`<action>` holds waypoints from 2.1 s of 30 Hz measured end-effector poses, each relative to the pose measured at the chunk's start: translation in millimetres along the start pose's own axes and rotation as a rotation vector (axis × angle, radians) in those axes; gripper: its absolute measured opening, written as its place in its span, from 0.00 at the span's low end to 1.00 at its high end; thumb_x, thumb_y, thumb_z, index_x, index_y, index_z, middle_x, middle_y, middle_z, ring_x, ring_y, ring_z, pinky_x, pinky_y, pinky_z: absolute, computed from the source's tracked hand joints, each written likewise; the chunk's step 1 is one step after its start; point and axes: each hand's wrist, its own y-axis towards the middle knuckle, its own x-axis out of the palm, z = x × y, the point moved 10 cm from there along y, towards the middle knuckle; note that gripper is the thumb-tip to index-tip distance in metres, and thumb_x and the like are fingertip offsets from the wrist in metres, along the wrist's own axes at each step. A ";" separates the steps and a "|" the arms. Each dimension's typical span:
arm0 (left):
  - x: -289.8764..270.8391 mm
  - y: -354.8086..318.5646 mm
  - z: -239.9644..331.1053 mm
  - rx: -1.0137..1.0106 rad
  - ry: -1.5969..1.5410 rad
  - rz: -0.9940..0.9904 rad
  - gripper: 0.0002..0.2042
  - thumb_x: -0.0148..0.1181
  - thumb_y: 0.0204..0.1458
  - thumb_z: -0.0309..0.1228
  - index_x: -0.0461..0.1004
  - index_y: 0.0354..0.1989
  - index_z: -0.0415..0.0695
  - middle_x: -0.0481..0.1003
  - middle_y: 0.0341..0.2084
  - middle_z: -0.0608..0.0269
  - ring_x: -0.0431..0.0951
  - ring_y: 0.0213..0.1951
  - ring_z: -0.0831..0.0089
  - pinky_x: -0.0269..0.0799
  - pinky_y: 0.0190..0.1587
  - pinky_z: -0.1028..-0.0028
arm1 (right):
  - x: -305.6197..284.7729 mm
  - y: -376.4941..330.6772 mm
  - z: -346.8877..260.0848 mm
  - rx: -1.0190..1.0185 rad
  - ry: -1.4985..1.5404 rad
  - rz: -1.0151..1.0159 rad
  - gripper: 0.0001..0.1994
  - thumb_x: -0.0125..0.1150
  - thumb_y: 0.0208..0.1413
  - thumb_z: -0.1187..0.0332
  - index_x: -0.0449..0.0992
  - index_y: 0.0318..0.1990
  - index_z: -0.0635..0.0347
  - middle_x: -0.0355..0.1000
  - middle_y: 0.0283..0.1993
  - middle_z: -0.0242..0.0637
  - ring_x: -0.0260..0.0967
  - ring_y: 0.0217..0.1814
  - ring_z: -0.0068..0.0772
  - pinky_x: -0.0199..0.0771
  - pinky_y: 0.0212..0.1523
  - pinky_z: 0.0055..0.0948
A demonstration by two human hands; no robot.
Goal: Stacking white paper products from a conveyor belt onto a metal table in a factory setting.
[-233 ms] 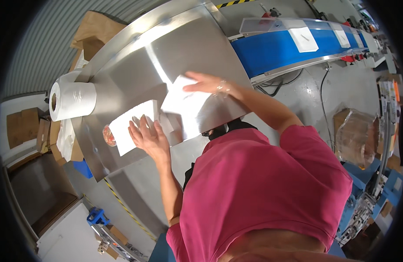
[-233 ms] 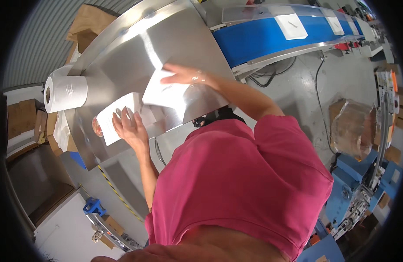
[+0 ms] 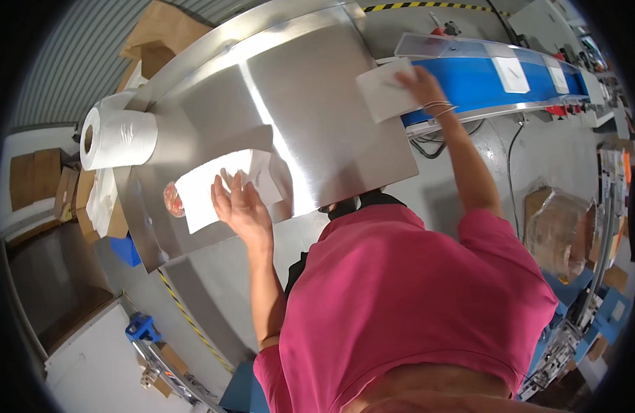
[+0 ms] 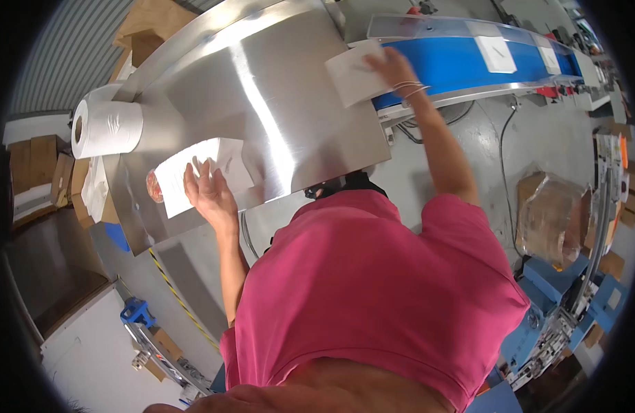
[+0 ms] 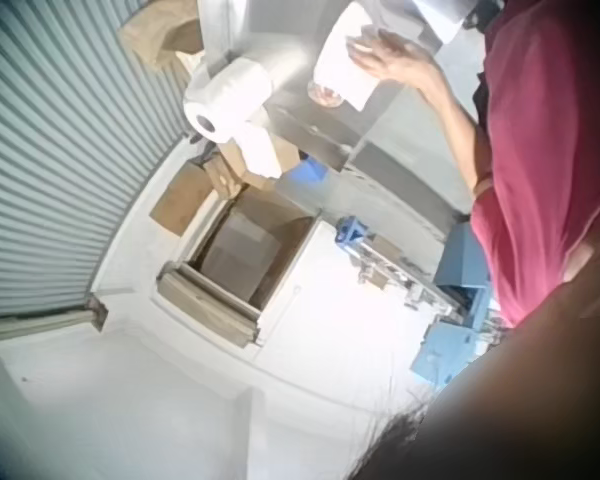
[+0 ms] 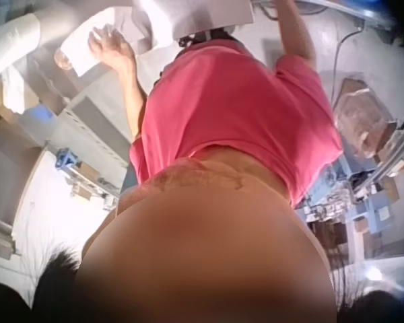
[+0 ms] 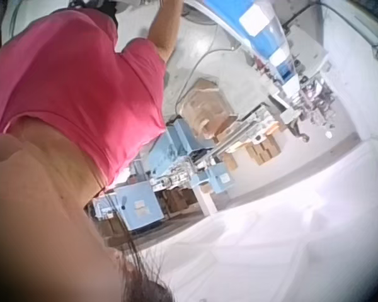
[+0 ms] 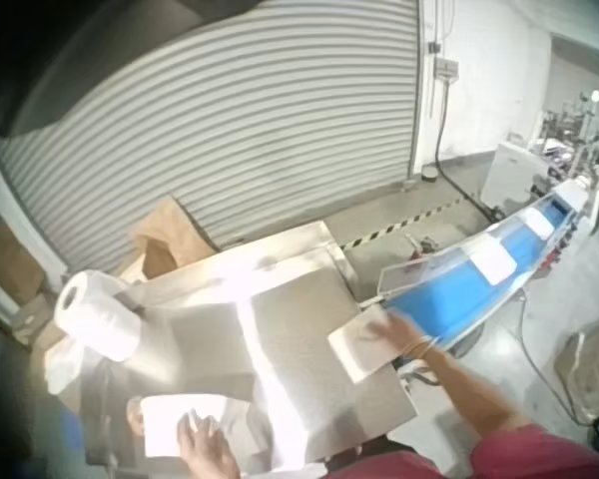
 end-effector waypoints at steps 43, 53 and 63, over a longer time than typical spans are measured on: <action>5.4 2.4 -0.9 0.059 0.003 -0.126 0.14 0.59 0.48 0.26 0.76 0.45 0.48 0.58 0.62 0.50 0.50 0.65 0.45 0.44 0.63 0.48 | 246.3 -97.8 -249.4 -0.820 0.119 -0.597 0.26 0.69 0.42 0.63 0.70 0.52 0.51 0.63 0.56 0.39 0.58 0.61 0.38 0.69 0.51 0.33; -8.7 -0.6 -17.4 0.041 0.090 -0.036 0.17 0.58 0.49 0.22 0.73 0.50 0.42 0.66 0.55 0.49 0.62 0.59 0.51 0.59 0.57 0.57 | 133.9 -17.9 -33.4 -0.216 -0.266 -0.180 0.32 0.56 0.56 0.54 0.59 0.61 0.69 0.60 0.63 0.48 0.61 0.60 0.38 0.59 0.61 0.31; -8.9 -1.8 -24.4 0.027 -0.021 0.020 0.16 0.59 0.45 0.19 0.75 0.45 0.45 0.65 0.55 0.49 0.59 0.60 0.48 0.58 0.58 0.55 | -50.0 -15.7 -57.9 -0.251 -0.610 0.586 0.31 0.68 0.45 0.53 0.68 0.54 0.60 0.71 0.49 0.48 0.70 0.50 0.48 0.71 0.47 0.40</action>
